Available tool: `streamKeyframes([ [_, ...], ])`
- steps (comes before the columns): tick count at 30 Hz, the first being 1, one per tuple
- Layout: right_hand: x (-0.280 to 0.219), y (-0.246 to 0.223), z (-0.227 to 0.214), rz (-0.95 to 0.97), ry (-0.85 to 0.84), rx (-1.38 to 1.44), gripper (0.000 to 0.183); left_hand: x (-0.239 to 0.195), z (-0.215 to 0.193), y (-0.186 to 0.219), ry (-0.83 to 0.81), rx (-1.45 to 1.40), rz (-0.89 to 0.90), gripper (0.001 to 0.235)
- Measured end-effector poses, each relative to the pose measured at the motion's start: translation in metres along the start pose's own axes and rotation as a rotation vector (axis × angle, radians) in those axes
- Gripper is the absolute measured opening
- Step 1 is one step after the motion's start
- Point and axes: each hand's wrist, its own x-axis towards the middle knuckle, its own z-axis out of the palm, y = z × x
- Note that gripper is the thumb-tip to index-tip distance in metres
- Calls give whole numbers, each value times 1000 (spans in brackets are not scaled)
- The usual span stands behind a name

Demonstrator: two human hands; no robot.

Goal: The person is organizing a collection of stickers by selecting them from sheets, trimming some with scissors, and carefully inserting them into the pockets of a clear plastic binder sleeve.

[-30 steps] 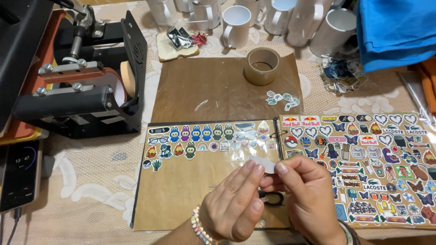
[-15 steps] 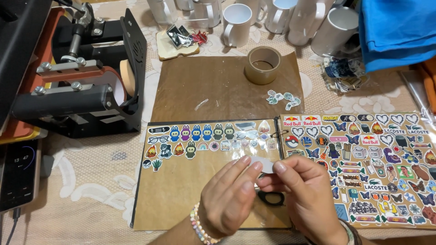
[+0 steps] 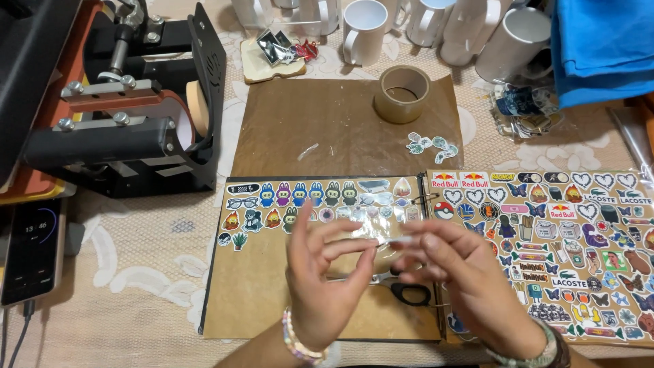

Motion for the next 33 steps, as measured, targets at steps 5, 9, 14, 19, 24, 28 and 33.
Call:
streamKeyframes([
  [5, 16, -22, 2, -110, 69, -395, 23, 20, -11, 5, 27, -367, -612, 103],
  [9, 26, -25, 16, -154, -16, -713, 12, 17, -20, 7, 69, -297, -601, 108],
  [14, 37, -11, 40, -206, -215, -763, 12, -5, -43, -1, 140, -228, -500, 106],
  [19, 51, 15, 79, -213, -335, -826, 8, -32, -78, -15, 253, -128, -478, 107],
  [24, 86, 48, 112, -193, -573, -790, 11, -44, -115, -30, 347, -113, -506, 106],
  [28, 94, 54, 139, -27, -571, -759, 19, -39, -135, -42, 374, -121, -519, 108],
  [33, 100, 63, 150, 31, -547, -778, 14, -28, -143, -48, 402, -110, -609, 106],
])
